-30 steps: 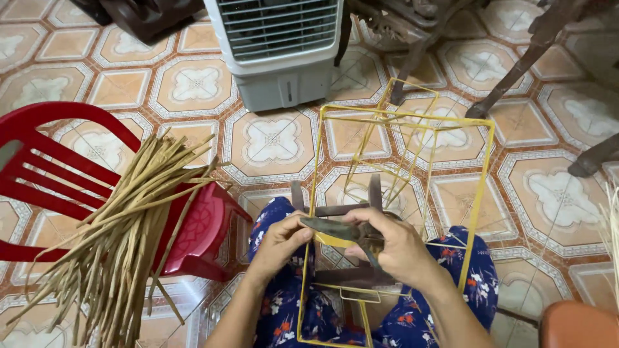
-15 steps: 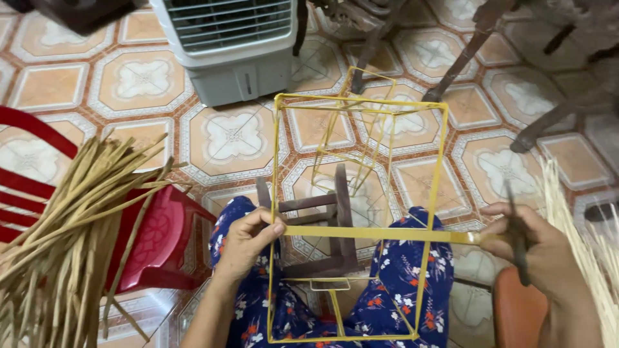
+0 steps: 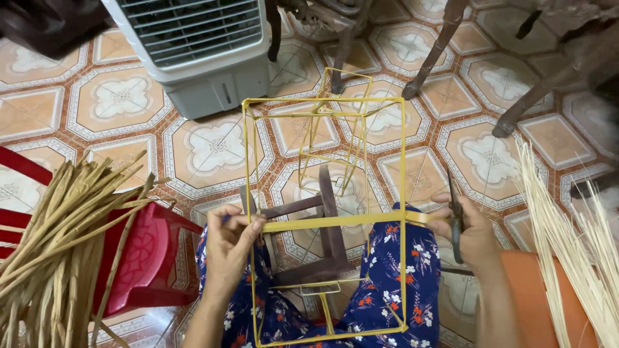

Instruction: The recorder is assembling a square bamboo or wooden frame structure using tape and scissors.

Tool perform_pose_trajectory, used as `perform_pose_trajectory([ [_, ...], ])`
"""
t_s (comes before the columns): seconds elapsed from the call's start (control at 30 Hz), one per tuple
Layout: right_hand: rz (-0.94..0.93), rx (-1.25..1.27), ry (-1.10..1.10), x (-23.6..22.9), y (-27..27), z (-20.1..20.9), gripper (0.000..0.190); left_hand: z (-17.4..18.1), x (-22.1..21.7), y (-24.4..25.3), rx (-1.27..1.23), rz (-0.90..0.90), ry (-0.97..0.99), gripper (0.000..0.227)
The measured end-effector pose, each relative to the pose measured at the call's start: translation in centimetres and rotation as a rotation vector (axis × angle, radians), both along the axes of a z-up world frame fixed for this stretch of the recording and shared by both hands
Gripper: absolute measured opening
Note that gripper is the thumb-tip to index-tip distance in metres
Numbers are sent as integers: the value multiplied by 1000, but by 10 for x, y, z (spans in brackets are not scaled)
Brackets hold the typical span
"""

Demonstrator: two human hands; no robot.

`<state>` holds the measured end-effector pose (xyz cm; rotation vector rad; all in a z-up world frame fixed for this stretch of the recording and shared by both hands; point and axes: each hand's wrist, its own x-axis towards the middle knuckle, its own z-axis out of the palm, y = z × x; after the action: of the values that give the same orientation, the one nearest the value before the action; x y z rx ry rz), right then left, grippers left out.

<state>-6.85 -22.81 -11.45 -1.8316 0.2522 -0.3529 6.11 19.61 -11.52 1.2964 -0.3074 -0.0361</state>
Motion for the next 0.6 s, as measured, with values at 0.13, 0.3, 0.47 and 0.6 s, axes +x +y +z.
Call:
perform_pose_trajectory([
  [0.13,-118,85,-59,-4,18,-31,50,11,-7,10,422,119,-229,8],
  [0.3,-224,224,-202,-10,46,-56,42,43,-6,7,857,65,-472,14],
  [0.47,-392,385,-116,-16,105,-48,32,73,-8,-2,1162,60,-407,21],
  [0.6,-421,371,-239,-18,123,-38,31,83,-14,-30,1258,423,-892,37],
])
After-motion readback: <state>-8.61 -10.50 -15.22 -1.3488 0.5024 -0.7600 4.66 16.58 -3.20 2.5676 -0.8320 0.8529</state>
